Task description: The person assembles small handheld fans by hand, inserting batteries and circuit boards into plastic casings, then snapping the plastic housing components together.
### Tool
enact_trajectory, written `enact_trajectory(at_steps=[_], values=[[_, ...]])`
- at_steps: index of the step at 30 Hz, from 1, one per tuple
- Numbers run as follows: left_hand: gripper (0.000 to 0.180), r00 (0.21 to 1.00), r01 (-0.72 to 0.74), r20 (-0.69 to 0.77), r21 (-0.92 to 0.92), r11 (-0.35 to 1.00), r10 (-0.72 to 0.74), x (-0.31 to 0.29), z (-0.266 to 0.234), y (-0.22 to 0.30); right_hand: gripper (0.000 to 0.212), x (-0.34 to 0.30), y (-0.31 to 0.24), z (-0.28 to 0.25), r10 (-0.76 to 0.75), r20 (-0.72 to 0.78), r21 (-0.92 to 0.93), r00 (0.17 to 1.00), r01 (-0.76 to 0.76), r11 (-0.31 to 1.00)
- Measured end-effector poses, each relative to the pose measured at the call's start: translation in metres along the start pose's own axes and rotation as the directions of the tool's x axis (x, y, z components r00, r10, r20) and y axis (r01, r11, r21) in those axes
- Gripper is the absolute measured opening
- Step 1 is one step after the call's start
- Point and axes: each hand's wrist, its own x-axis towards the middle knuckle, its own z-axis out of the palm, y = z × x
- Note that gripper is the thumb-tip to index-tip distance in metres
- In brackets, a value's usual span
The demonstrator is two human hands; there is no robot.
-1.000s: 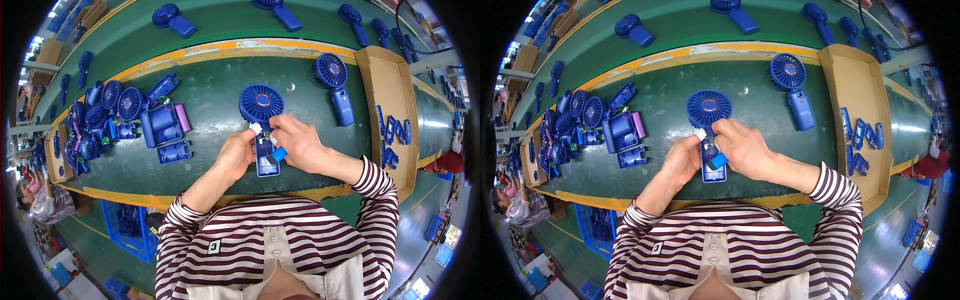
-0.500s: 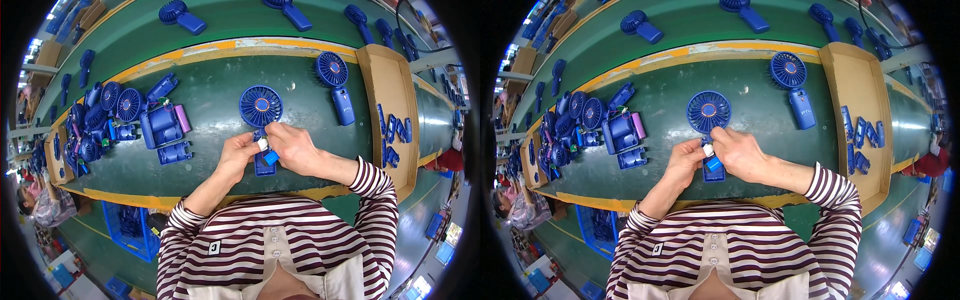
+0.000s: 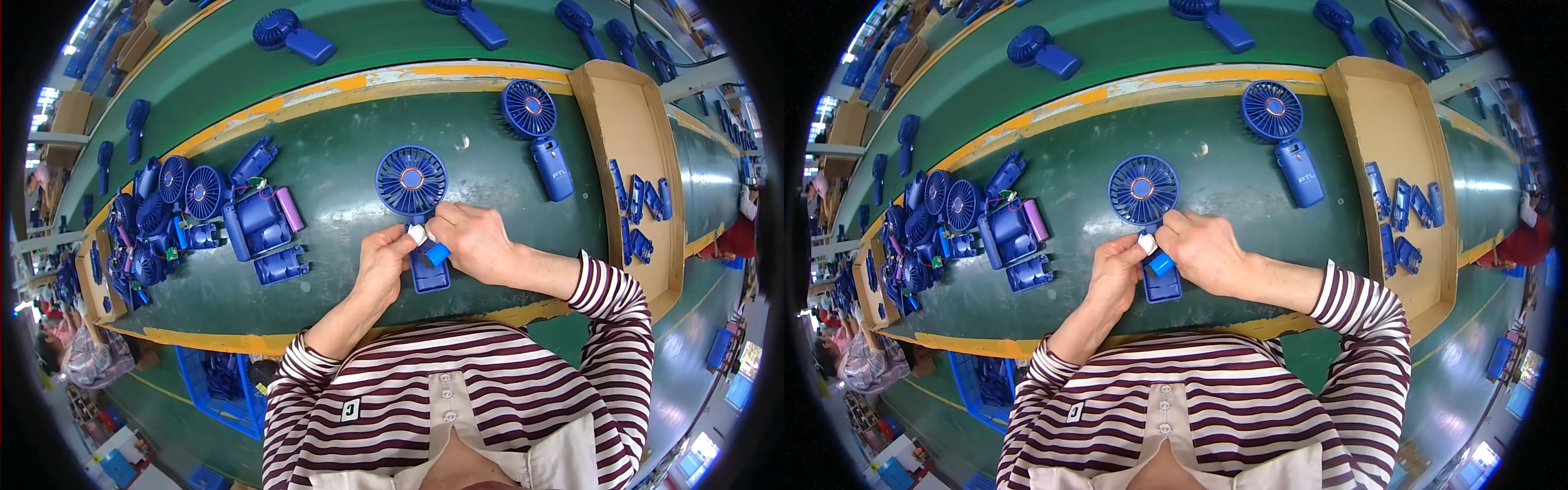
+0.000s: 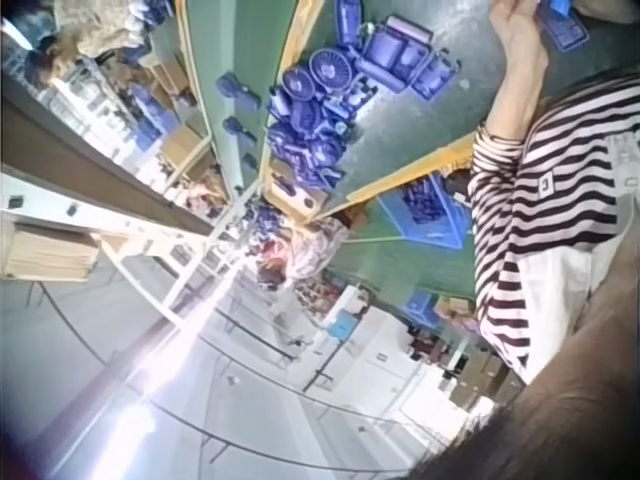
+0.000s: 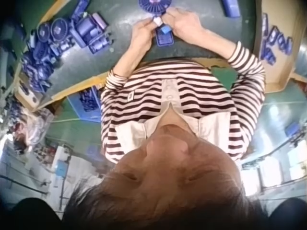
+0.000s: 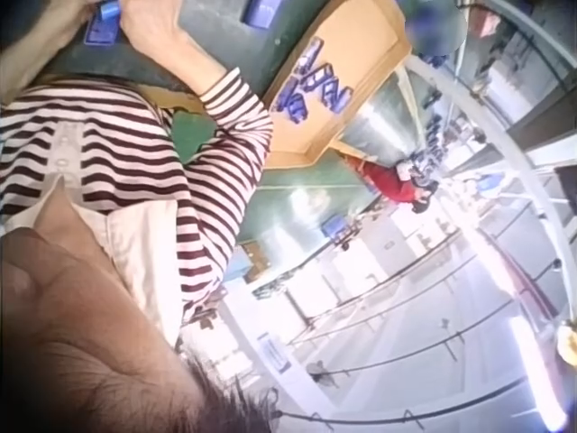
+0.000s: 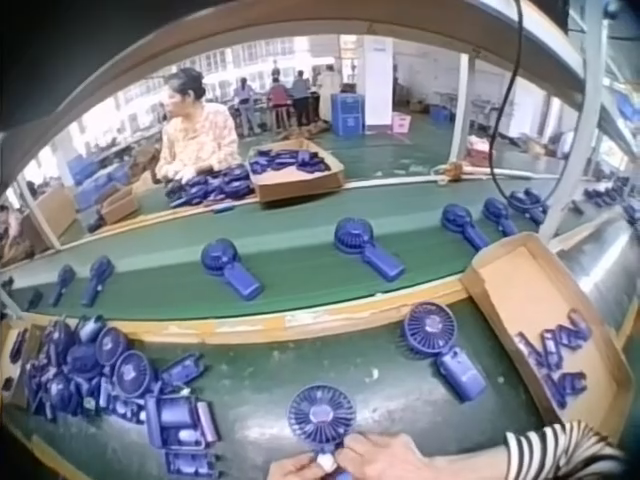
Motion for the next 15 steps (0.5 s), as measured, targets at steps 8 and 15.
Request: enact_trajectory(at_steps=[8, 15], values=[[0.011, 0.999, 0.012, -0.029, -0.028, 1.0, -0.013, 0.004, 0.001, 0.002, 0.015, 0.005, 0.01, 0.001, 0.016, 0.034, 0.12, 0.999, -0.02, 0.993], [0.019, 0.981, 0.173, 0.117, -0.18, 0.968, -0.153, 0.005, -0.004, 0.016, 0.017, 0.001, 0.009, -0.003, 0.005, 0.031, 0.181, 1.0, -0.011, 0.983]])
